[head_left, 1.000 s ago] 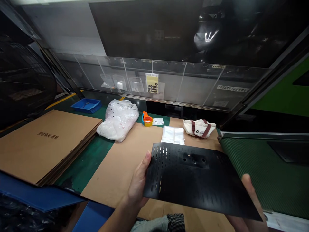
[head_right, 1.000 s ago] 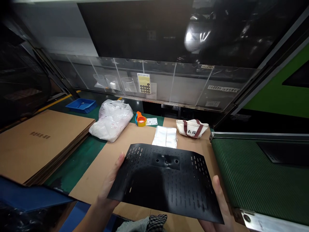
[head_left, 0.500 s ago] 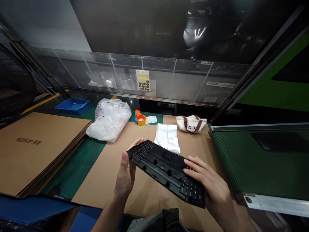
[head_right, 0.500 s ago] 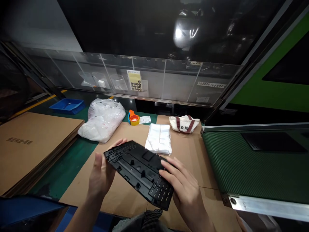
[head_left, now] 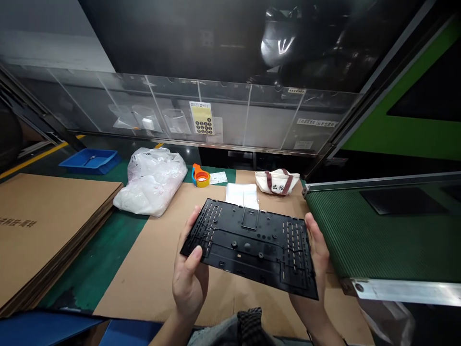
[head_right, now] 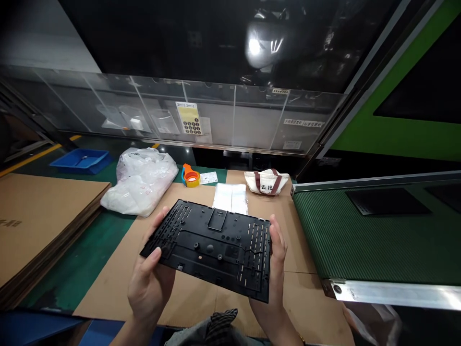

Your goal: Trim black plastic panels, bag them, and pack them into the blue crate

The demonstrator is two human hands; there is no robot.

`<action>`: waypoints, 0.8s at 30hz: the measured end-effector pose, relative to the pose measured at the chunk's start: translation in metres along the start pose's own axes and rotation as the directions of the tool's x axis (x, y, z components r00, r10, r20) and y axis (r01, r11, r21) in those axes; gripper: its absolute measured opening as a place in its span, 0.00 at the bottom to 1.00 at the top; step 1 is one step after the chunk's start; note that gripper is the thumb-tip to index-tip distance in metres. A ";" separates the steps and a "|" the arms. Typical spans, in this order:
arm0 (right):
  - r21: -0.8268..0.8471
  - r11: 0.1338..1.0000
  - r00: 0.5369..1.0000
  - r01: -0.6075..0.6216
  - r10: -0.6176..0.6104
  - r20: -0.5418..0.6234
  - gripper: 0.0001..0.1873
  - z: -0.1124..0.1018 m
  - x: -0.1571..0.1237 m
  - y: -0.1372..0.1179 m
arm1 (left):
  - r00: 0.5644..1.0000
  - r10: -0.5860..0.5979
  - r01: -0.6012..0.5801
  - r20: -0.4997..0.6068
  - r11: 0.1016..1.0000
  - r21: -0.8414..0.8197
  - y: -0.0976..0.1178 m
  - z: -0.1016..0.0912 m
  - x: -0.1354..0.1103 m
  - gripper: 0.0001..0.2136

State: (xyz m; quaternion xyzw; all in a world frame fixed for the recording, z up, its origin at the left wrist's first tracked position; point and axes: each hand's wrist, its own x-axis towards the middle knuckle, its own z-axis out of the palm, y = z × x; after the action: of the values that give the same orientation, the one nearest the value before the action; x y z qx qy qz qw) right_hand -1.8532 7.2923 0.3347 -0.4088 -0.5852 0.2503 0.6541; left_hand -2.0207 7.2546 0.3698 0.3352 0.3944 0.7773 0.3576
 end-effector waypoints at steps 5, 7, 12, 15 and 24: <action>-0.021 1.000 1.000 0.012 -0.012 0.007 0.28 -0.003 0.001 0.000 | 1.000 -0.001 0.001 0.016 1.000 -0.009 -0.004 0.003 -0.001 0.23; -0.161 0.981 0.994 0.107 -0.103 0.031 0.26 -0.008 0.004 0.004 | 0.999 0.002 -0.002 0.032 1.000 -0.015 -0.007 0.002 0.003 0.23; -0.279 0.882 0.904 0.379 -0.287 0.318 0.19 -0.032 0.009 0.038 | 0.963 0.038 -0.054 0.268 0.997 0.054 -0.043 -0.012 0.045 0.22; -0.309 0.949 0.966 0.064 0.019 0.259 0.14 -0.043 0.004 0.068 | 0.859 0.064 -0.291 0.507 0.877 0.382 -0.091 -0.031 0.082 0.24; -0.315 0.748 0.790 -0.583 0.614 -0.004 0.27 -0.066 -0.032 0.122 | 0.464 -0.365 -0.827 0.807 0.150 0.542 -0.210 -0.072 0.121 0.19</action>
State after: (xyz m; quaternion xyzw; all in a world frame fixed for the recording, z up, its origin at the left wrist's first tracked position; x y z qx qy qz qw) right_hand -1.7768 7.3168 0.2168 -0.6560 -0.4860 0.3749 0.4392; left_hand -2.0805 7.4181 0.1863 0.8692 0.4778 0.1215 0.0382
